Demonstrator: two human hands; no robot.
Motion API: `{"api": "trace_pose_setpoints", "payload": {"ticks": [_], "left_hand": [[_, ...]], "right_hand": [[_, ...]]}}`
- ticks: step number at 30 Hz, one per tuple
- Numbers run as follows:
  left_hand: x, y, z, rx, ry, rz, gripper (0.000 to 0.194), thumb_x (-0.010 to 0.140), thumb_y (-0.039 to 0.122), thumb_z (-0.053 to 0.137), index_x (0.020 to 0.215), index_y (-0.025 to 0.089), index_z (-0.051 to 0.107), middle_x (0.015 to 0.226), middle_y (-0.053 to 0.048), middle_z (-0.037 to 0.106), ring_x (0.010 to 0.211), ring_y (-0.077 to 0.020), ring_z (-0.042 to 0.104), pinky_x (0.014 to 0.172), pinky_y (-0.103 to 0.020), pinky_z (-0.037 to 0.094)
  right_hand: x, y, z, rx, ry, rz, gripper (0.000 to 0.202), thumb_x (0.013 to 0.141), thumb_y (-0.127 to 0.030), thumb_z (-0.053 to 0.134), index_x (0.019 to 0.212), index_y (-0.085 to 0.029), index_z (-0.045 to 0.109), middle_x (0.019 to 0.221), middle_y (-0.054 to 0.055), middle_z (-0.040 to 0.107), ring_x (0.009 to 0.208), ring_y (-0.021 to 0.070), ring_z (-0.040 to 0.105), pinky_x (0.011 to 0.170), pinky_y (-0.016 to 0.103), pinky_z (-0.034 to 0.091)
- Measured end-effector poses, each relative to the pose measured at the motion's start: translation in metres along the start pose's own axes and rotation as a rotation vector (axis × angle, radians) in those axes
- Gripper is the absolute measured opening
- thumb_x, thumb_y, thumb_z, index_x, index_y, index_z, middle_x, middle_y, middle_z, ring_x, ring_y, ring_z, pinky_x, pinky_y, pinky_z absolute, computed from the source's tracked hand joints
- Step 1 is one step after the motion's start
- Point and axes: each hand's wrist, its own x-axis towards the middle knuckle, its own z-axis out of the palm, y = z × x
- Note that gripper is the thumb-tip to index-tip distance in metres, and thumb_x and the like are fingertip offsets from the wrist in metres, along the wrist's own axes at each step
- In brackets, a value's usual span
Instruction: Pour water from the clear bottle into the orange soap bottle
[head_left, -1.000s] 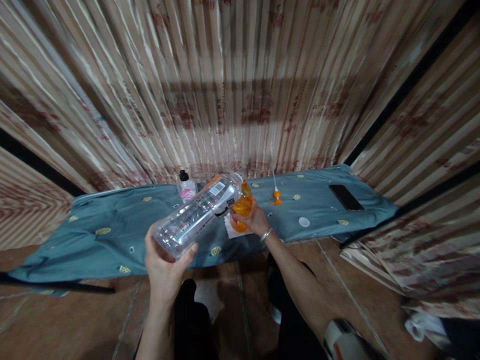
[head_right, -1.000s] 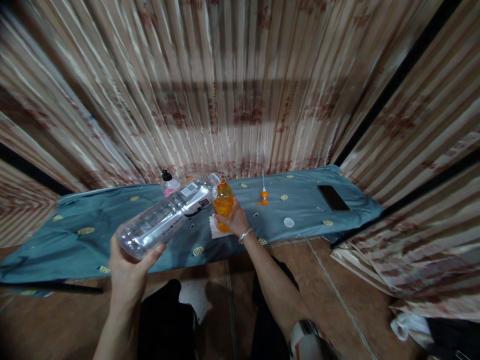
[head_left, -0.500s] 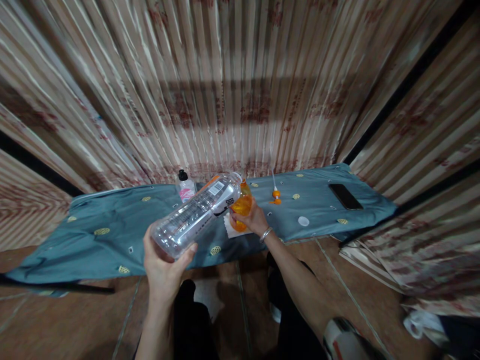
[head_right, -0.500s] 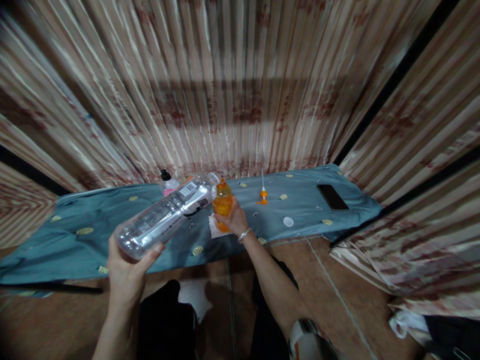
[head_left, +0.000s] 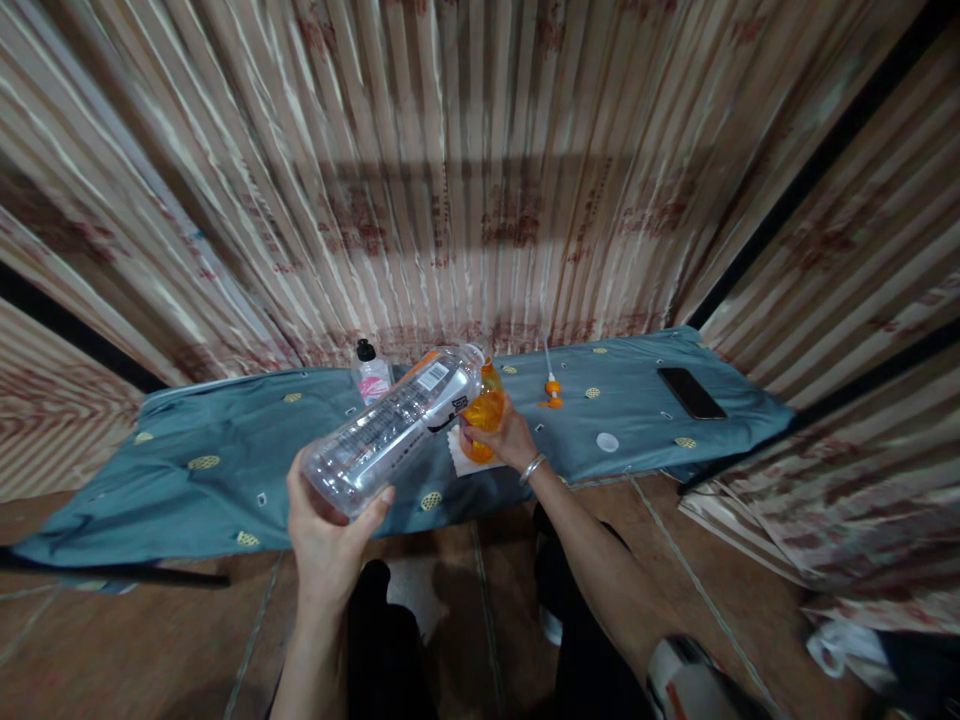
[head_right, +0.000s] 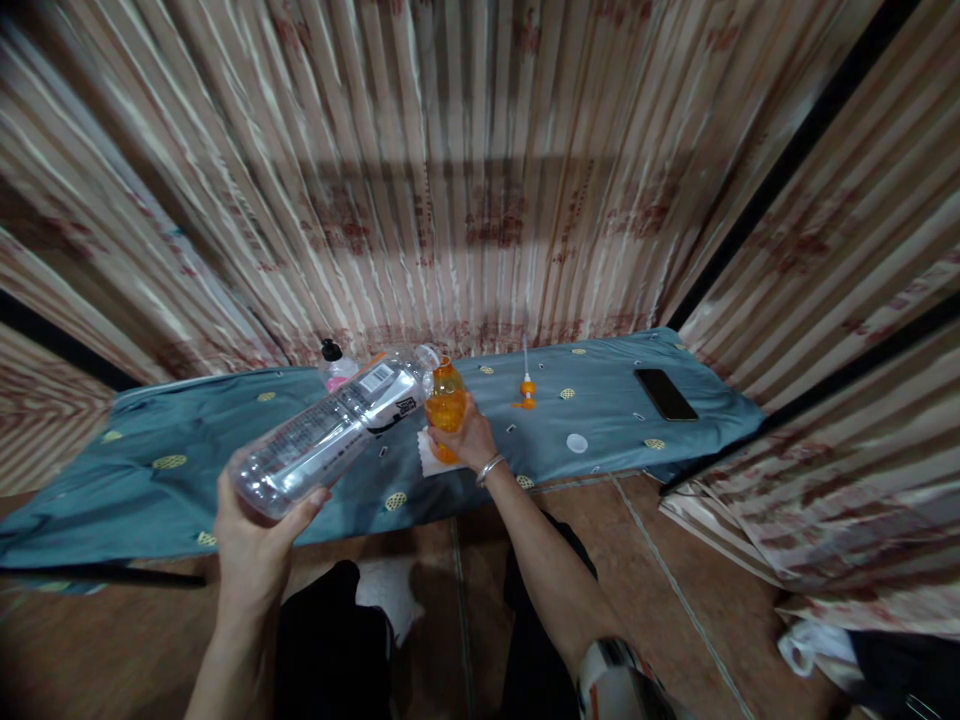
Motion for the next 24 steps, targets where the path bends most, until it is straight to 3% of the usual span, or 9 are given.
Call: {"api": "trace_pose_setpoints", "payload": {"ticks": [24], "left_hand": [[-0.0004,-0.0010,0.0017,-0.009,0.015,0.011,0.091,0.051,0.050,0.100,0.128,0.020,0.062,0.125,-0.012,0.070,0.111,-0.0296,0.072,0.097,-0.044,0.062]], "right_hand": [[-0.0004,-0.0011,-0.0006,-0.024,-0.010,0.002,0.071,0.072,-0.044,0.088,0.134,-0.025,0.057,0.119,0.010,0.080,0.114,0.0376,0.078,0.106,0.060,0.061]]}}
